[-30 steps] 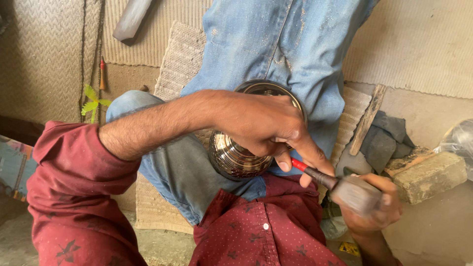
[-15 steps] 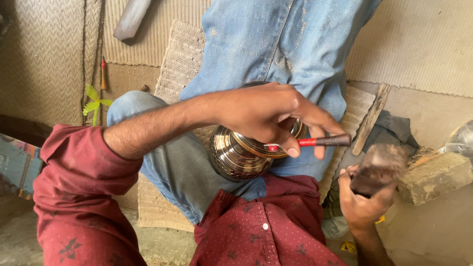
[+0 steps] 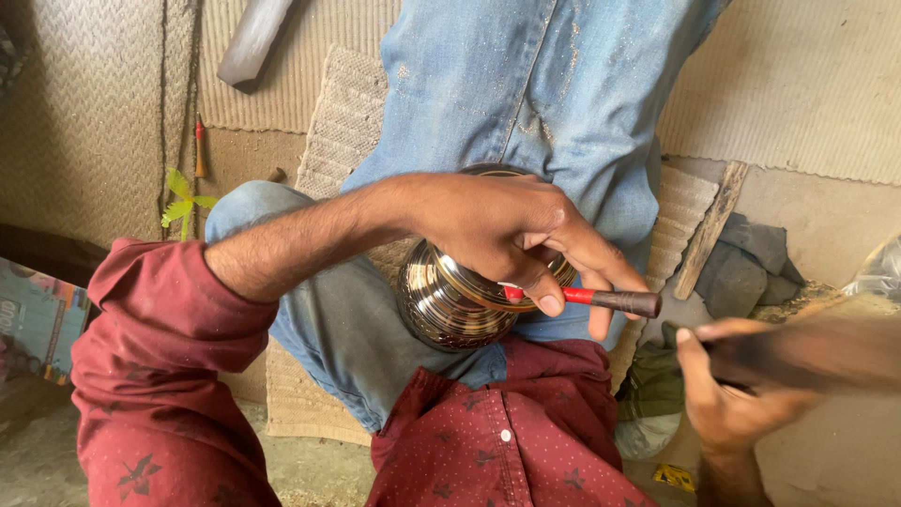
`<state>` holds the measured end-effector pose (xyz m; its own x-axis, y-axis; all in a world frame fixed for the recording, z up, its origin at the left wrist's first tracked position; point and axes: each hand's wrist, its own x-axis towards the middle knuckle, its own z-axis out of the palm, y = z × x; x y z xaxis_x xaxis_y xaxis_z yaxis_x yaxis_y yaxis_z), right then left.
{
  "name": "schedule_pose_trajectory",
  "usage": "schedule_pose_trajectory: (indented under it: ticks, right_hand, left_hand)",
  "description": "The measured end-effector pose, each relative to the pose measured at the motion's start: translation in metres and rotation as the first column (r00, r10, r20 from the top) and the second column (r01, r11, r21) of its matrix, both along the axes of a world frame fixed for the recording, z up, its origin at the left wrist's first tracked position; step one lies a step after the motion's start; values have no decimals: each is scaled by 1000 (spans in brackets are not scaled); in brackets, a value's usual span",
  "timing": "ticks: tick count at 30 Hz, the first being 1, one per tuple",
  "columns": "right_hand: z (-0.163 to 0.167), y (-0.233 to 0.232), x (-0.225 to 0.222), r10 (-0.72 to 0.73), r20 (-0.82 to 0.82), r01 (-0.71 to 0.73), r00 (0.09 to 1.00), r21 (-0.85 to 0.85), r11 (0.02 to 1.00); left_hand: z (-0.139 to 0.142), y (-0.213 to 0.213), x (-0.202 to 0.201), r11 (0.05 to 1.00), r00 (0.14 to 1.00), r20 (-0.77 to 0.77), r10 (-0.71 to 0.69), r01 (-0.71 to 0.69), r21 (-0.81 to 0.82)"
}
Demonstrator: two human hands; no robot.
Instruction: The person sits cross-legged on the floor and first sharpens a blade on a whetstone resting on their lap. They then hold a brass vase between their legs, position a small punch against its rim, and repeatedly strike the punch with a wooden mallet to shape or decorate the vessel.
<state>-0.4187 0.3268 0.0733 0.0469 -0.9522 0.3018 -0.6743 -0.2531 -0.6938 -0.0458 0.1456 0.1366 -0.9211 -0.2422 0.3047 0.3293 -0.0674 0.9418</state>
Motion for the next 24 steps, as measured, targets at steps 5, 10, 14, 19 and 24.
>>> schedule_pose_trajectory:
  ticks: [5,10,14,19,24]
  right_hand:
    - [7,-22,4,56,128,-84,990,224,971]
    - [19,-37,12,106,161,-151,981,301,941]
    - [30,-56,12,321,-119,-272,939,313,910]
    - [36,-81,11,335,91,-344,938,380,859]
    - [45,-97,17,254,264,-350,931,438,828]
  left_hand:
    - [6,9,2,989,954,258,151,-148,-31]
    - [8,19,5,947,906,278,319,-312,-73]
    - [6,26,6,898,853,282,439,-412,-153]
    - [11,37,7,837,766,352,538,-534,-116]
    - [20,53,9,756,624,537,567,-653,-40]
